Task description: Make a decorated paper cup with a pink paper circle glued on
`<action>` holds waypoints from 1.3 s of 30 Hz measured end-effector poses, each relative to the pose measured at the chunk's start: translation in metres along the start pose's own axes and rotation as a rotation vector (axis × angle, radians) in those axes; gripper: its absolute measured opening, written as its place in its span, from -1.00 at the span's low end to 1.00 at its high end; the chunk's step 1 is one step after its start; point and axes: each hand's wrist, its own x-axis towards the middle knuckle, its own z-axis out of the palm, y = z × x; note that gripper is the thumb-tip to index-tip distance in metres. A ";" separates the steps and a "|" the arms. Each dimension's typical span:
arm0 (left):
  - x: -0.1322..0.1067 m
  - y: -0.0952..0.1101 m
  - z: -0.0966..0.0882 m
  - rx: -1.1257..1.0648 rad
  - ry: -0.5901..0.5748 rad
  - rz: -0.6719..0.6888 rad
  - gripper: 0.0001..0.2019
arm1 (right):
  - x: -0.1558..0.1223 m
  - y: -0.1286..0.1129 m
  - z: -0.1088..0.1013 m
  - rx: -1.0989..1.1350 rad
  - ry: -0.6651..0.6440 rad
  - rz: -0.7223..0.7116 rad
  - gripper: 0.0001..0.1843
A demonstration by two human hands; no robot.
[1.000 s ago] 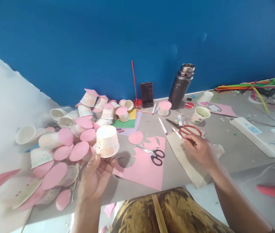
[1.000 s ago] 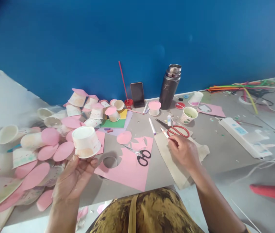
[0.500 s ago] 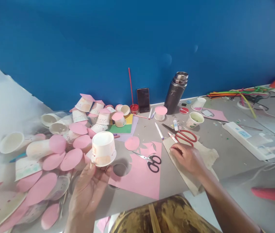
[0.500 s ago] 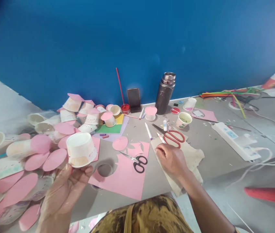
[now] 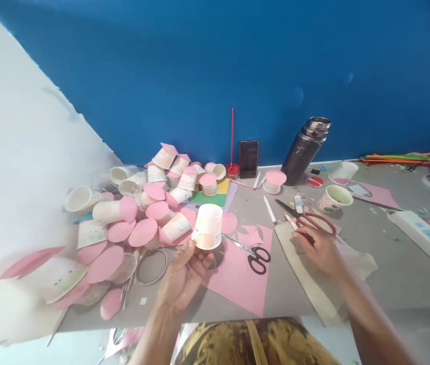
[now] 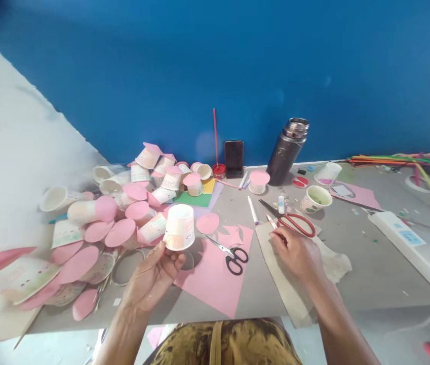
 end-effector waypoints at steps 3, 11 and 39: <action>0.001 -0.001 -0.002 0.047 0.006 0.008 -0.81 | 0.009 0.003 -0.006 -0.055 0.004 0.014 -0.67; -0.002 0.000 -0.003 0.167 0.048 0.042 -0.69 | 0.068 0.012 -0.031 -0.486 -0.145 -0.055 -0.65; -0.010 -0.026 -0.004 0.778 -0.232 0.214 -0.70 | -0.003 -0.114 -0.047 1.019 -0.022 -0.253 -0.76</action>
